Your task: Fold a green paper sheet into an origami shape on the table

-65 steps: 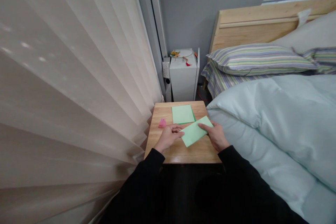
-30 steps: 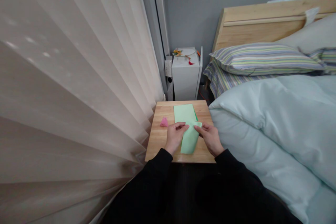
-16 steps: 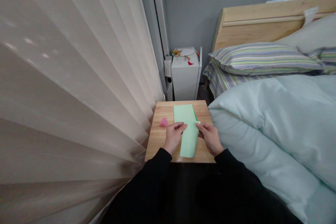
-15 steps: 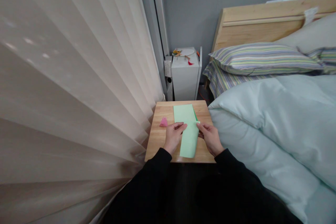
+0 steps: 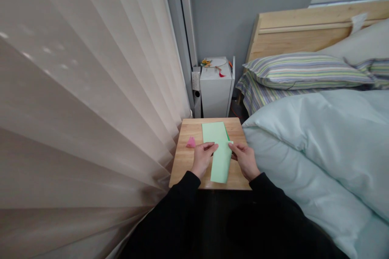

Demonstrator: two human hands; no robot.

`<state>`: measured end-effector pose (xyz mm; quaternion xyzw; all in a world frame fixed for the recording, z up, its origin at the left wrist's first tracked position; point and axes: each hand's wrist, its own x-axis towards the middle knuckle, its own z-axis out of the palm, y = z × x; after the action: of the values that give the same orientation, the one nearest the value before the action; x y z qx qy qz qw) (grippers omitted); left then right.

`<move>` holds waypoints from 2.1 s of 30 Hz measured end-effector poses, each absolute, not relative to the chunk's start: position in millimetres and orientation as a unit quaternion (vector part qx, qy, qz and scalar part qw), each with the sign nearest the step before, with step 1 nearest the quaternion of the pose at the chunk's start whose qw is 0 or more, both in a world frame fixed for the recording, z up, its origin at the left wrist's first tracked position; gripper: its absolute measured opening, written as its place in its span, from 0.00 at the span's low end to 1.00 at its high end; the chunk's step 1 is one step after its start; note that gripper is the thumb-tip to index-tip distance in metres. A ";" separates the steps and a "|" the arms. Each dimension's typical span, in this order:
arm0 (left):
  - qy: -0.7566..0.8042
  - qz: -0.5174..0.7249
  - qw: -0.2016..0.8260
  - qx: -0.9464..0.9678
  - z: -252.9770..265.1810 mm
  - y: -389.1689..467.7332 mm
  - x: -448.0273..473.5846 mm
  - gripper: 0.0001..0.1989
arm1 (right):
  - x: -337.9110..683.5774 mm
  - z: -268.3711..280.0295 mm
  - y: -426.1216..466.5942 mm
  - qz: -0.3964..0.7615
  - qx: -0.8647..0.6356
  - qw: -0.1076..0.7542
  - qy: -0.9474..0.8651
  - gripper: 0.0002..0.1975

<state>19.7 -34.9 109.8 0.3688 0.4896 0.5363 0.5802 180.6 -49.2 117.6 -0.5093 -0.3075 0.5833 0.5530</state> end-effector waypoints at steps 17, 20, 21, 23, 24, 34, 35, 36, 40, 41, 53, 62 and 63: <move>0.502 0.555 0.547 0.375 109.5 -26.6 8.5 0.16 | 162.7 109.0 -34.5 0.549 -0.517 0.562 -0.339 0.27; 0.504 0.550 0.541 0.390 106.8 -24.0 6.0 0.15 | 163.0 106.1 -33.2 0.547 -0.521 0.563 -0.336 0.28; 0.502 0.549 0.539 0.395 106.5 -22.9 5.2 0.16 | 163.3 105.4 -32.4 0.544 -0.523 0.562 -0.339 0.28; 0.492 0.545 0.541 0.409 107.0 -20.7 3.6 0.17 | 164.5 104.4 -30.5 0.538 -0.524 0.561 -0.347 0.28; 0.486 0.541 0.543 0.420 107.8 -19.9 2.8 0.18 | 165.4 104.0 -29.6 0.537 -0.524 0.560 -0.353 0.28; 0.468 0.524 0.521 0.485 110.8 -18.8 2.5 0.16 | 180.6 99.4 -26.8 0.543 -0.523 0.522 -0.399 0.28; 0.470 0.526 0.514 0.488 110.5 -18.6 2.8 0.15 | 180.4 99.4 -27.4 0.547 -0.519 0.522 -0.398 0.28; 0.473 0.528 0.504 0.493 110.5 -18.5 3.0 0.14 | 179.7 99.4 -28.1 0.551 -0.517 0.524 -0.394 0.28; 0.483 0.537 0.470 0.507 113.4 -18.8 2.7 0.11 | 175.3 100.2 -30.5 0.559 -0.516 0.532 -0.373 0.28; 0.484 0.538 0.469 0.507 114.7 -19.1 2.6 0.11 | 174.6 100.5 -30.7 0.558 -0.515 0.534 -0.372 0.28; 0.480 0.489 0.462 0.563 113.0 -20.4 1.7 0.08 | 171.0 107.0 -37.3 0.522 -0.474 0.497 -0.507 0.23; 0.485 0.499 0.457 0.554 116.0 -23.7 3.9 0.06 | 172.8 106.1 -35.8 0.541 -0.467 0.465 -0.523 0.20; 0.484 0.491 0.456 0.563 117.0 -24.2 3.7 0.06 | 173.7 105.9 -35.9 0.536 -0.465 0.456 -0.538 0.19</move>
<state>3.7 -24.2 117.0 0.5628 0.4837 0.4911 0.4562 173.7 -35.9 105.9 -0.4648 -0.5375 0.5355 0.4564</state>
